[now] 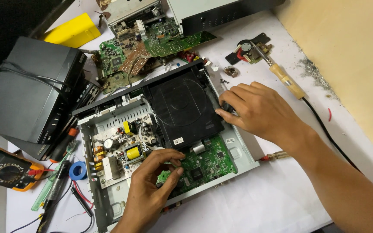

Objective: The person installs a black hard drive into an open electronic device chassis, aligning it with the circuit board and securing it with screws. They use a screwdriver to fasten the drive and adjust internal components within the device.

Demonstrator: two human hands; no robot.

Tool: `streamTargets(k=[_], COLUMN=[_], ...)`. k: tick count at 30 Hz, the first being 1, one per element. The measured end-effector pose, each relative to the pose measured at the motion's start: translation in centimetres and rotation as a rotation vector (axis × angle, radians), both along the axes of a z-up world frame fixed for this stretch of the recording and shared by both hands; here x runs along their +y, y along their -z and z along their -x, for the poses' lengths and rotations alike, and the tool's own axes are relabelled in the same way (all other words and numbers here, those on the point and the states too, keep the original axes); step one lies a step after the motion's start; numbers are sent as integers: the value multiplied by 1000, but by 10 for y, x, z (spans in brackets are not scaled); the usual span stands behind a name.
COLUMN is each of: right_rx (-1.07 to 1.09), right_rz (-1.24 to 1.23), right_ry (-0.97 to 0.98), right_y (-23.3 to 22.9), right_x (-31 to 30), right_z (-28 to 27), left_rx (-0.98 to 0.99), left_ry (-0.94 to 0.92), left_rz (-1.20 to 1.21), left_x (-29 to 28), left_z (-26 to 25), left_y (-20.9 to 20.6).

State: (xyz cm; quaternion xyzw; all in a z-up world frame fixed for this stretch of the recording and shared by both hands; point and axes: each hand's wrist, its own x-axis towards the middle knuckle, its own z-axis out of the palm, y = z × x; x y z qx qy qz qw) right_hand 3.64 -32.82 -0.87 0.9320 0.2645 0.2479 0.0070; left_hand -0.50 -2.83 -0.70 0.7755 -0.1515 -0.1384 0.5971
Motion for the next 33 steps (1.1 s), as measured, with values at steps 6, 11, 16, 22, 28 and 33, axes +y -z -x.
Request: streamTargets(k=[6,11,16,22,28,33], right_rx=[54,139,228,193,154,273], right_rz=[97,120,86,176,205,233], right_ry=[29,61,33,80,72,113], right_y=[-3,-9,-10,-12,-12,-16], right_x=[4,14,17,11,8,11], right_z=[-14,-24,-23,-21,-21,-15], left_rx=[-2,4,69,103,113,125], left_ry=[9,4,-11,-33,-64,-80], left_rz=[-26,-27,-39,-74,-87,-90], left_x=[0,0,-1,-2,-4,-4], left_z=[-1,-1,-2,-2,-2,-2], left_y=[0,-1,1,2,2,2])
